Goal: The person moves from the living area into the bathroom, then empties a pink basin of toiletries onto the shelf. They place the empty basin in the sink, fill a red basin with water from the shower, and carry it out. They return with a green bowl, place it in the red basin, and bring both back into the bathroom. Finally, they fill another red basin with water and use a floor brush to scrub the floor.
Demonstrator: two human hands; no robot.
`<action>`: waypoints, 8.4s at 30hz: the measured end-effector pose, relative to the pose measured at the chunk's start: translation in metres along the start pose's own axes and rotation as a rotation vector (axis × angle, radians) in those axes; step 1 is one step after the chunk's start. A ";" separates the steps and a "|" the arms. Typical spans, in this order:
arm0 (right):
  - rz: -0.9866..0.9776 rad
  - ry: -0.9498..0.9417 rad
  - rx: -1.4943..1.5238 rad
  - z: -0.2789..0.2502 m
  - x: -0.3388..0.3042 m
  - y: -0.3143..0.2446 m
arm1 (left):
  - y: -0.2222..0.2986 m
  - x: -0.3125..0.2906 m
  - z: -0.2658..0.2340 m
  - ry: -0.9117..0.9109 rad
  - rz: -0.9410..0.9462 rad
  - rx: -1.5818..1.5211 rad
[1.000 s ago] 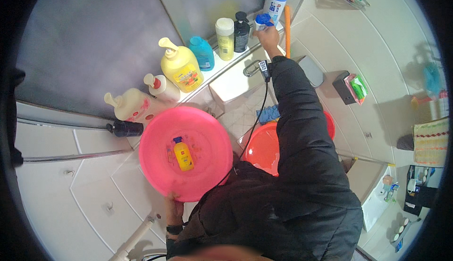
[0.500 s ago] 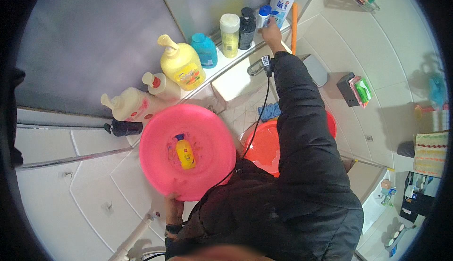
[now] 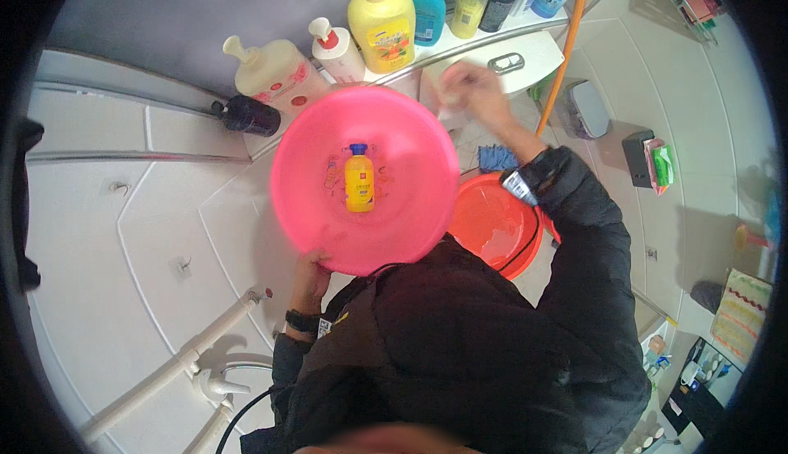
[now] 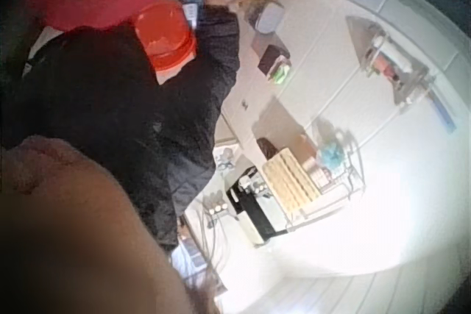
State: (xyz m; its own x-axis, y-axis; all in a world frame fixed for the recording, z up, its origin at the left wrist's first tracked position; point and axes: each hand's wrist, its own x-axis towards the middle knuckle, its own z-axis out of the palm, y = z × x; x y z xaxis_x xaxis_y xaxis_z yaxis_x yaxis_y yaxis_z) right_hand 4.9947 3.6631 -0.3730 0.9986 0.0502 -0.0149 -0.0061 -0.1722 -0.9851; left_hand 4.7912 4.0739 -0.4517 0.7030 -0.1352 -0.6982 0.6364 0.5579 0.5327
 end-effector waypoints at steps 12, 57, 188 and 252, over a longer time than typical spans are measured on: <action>0.302 -0.472 -0.870 0.170 -0.070 -0.008 | -0.015 -0.015 0.020 -0.016 0.053 0.097; 0.123 0.792 -0.757 -0.168 0.137 0.053 | 0.022 -0.016 0.020 0.113 0.024 -0.101; 0.071 1.283 0.942 -0.696 -1.376 0.118 | -0.679 -0.438 0.291 -0.266 -0.198 1.369; 0.431 0.601 -1.274 -0.434 -0.963 -0.094 | -0.520 -0.393 0.014 -0.012 -0.161 0.929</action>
State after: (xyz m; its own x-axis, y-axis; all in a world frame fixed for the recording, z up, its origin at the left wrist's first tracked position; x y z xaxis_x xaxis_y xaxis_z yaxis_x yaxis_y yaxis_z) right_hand 4.0560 3.2037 -0.1915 0.8045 -0.5808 0.1238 -0.5713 -0.8139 -0.1059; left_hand 4.1885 3.8253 -0.4480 0.5843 -0.1649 -0.7946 0.7208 -0.3444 0.6015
